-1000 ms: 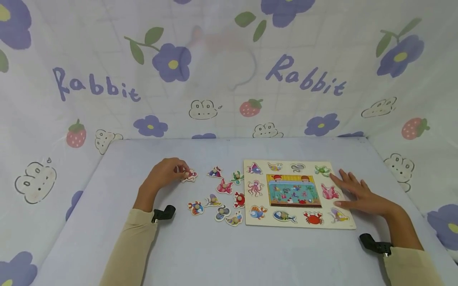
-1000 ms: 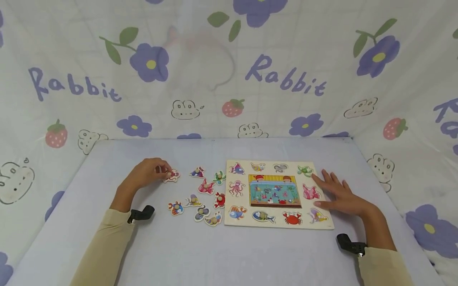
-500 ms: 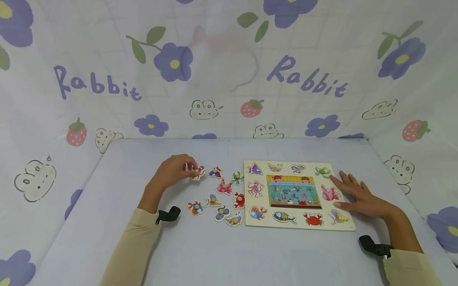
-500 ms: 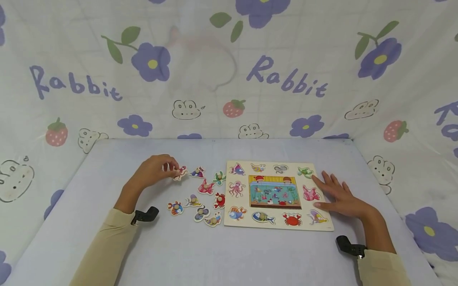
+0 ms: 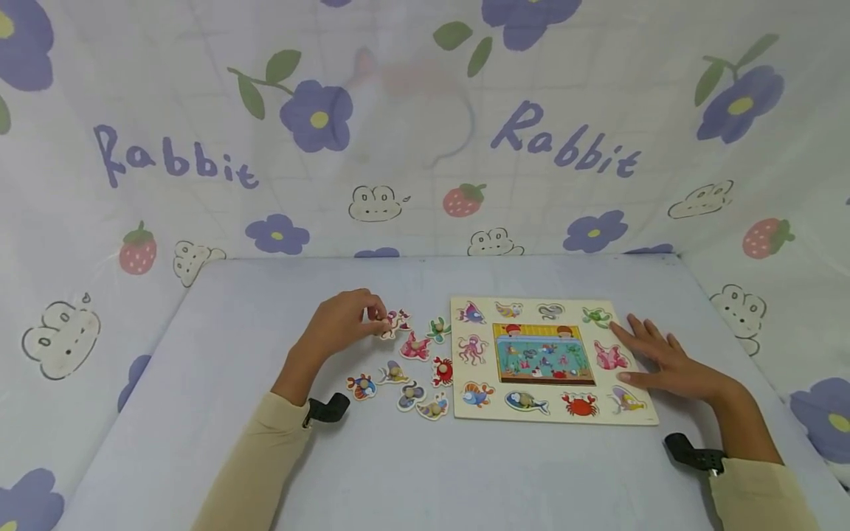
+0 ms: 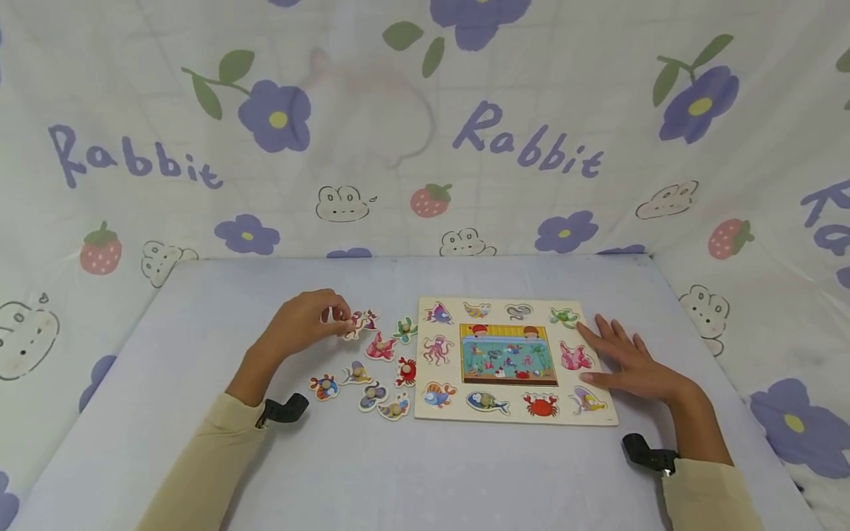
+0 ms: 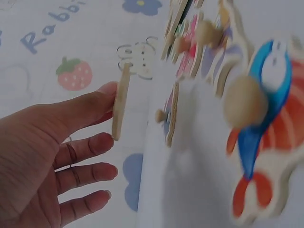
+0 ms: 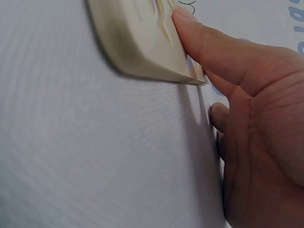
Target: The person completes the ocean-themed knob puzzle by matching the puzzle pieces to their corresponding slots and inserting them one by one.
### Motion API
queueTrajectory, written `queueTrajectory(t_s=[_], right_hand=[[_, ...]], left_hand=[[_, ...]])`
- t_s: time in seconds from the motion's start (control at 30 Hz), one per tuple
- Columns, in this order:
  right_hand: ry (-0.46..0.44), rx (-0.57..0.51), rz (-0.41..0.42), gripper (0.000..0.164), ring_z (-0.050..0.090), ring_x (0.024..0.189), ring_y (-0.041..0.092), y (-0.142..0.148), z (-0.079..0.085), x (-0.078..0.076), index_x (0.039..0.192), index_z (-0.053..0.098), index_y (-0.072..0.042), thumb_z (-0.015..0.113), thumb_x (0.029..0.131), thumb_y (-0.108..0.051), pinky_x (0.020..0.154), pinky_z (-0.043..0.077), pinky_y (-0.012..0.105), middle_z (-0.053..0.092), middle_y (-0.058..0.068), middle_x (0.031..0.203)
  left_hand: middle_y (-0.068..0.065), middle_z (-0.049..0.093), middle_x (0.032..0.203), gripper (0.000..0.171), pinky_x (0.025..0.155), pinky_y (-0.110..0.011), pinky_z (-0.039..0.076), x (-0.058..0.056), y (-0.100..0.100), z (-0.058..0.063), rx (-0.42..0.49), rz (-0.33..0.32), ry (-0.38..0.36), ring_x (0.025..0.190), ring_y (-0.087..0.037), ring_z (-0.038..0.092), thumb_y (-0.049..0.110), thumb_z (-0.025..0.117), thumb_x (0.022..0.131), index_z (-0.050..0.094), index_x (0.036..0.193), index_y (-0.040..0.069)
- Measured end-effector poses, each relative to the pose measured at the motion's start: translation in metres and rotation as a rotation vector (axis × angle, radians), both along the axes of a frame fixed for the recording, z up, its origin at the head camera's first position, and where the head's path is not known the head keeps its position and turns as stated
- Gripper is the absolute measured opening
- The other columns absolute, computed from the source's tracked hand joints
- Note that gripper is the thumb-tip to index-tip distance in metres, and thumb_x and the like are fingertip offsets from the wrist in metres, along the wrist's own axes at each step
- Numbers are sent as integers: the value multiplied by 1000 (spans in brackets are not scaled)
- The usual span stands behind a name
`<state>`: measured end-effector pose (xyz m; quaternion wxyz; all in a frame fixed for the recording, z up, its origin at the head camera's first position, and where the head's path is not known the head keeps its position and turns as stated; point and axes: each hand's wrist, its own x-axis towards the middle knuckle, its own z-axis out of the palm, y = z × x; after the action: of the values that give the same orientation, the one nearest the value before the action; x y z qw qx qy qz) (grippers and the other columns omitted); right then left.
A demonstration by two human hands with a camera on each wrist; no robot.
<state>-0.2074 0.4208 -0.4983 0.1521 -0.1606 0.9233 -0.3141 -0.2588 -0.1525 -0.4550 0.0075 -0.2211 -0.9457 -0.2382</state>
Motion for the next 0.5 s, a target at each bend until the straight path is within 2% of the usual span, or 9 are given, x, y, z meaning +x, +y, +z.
queueTrajectory(t_s=[0.27,0.5], right_hand=[[5,-12,1,95,-20,149,48,-2,2,0,163,17,-20,72,88,-41,108,-23,67,-7,26,166],[2,-17,0,95,-21,149,49,-2,4,1,163,17,-20,72,88,-41,108,-23,67,-8,26,166]], left_hand=[[11,60,85,18,63,-29,45,13,30,-2,-44,-15,50,74,-9,54,42,77,90,70,93,25],[11,60,86,21,66,-28,47,17,52,1,-86,-24,85,77,-8,55,45,76,91,70,95,25]])
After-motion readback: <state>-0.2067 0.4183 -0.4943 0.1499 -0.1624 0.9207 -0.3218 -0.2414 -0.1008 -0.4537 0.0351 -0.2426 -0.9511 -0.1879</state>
